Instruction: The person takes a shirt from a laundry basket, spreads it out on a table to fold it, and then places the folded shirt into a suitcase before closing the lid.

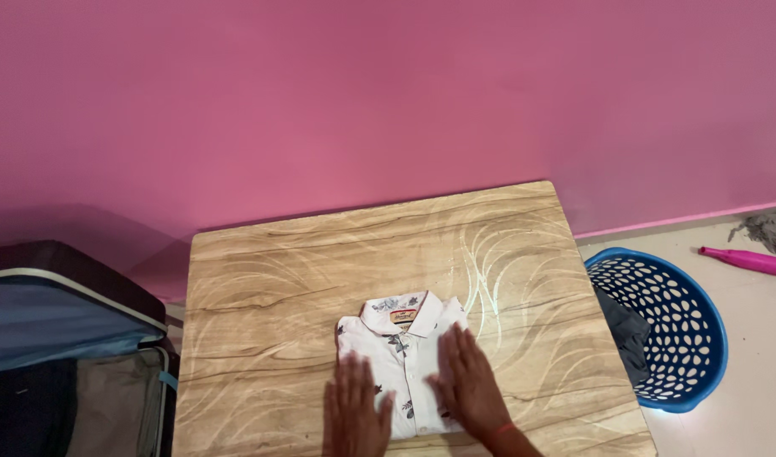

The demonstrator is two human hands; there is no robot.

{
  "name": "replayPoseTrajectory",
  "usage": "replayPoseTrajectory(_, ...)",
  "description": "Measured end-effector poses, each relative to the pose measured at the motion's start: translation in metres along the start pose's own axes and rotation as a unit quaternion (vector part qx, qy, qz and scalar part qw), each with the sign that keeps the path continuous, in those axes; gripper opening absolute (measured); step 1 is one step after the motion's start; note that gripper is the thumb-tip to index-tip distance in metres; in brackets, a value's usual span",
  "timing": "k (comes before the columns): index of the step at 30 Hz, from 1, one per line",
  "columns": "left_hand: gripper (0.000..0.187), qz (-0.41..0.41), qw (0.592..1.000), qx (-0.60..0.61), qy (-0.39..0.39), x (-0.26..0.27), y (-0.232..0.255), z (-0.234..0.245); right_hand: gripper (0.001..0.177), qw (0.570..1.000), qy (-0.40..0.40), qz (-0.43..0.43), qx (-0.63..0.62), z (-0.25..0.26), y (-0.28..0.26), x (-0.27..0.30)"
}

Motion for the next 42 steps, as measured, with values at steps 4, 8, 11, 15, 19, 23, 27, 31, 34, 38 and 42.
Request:
replayPoseTrajectory(4,0.077,-0.025,0.998,-0.008,-0.055,0.028,-0.004,-0.038,0.076,0.994,-0.105,0.032,0.015,-0.025,-0.008,0.046)
replayPoseTrajectory(8,0.077,0.125,0.990,0.035,0.049,0.054,-0.046,-0.043,0.084,0.985,-0.109,-0.097,0.089,-0.033,0.035,0.081)
replayPoseTrajectory(11,0.077,0.267,0.960,0.061,0.062,0.071,-0.073,-0.055,0.075,0.991,-0.007,-0.132,-0.019,-0.025,0.055,0.088)
replayPoseTrajectory(15,0.077,0.365,0.904,0.190,0.112,0.076,-0.096,-0.075,0.070,0.968,0.024,-0.229,-0.100,-0.026,0.092,0.078)
replayPoseTrajectory(19,0.061,0.416,0.867,0.276,0.010,0.072,-0.112,-0.091,0.064,0.877,-0.034,-0.384,-0.288,-0.062,0.127,0.059)
replayPoseTrajectory(23,0.057,0.466,0.816,0.338,-0.042,0.061,-0.103,-0.095,0.069,0.825,-0.129,-0.476,-0.276,-0.068,0.138,0.054)
replayPoseTrajectory(27,0.050,0.396,0.835,0.352,-0.149,0.060,-0.083,-0.079,0.068,0.835,-0.166,-0.423,-0.309,-0.060,0.114,0.041)
replayPoseTrajectory(31,0.038,0.353,0.772,0.522,-0.089,0.066,-0.086,-0.122,0.056,0.846,-0.209,-0.408,-0.274,-0.047,0.092,0.060)
replayPoseTrajectory(34,0.034,0.319,0.740,0.587,-0.072,0.076,-0.090,-0.134,0.057,0.811,-0.182,-0.429,-0.355,-0.048,0.084,0.079)
replayPoseTrajectory(38,0.036,0.344,0.730,0.582,-0.102,0.088,-0.092,-0.128,0.064,0.804,-0.157,-0.403,-0.408,-0.063,0.077,0.099)
replayPoseTrajectory(42,0.039,0.270,0.709,0.644,-0.098,0.086,-0.086,-0.094,0.063,0.838,-0.157,-0.380,-0.359,-0.076,0.066,0.106)
Point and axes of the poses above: each hand's wrist, its own x-axis away from the middle knuckle, its own z-axis out of the back of the hand, y = z × x, the point moved 8 cm from there along -x, towards the middle knuckle, and after that the axes turned 1 degree about -y, right-handed, at the moved point
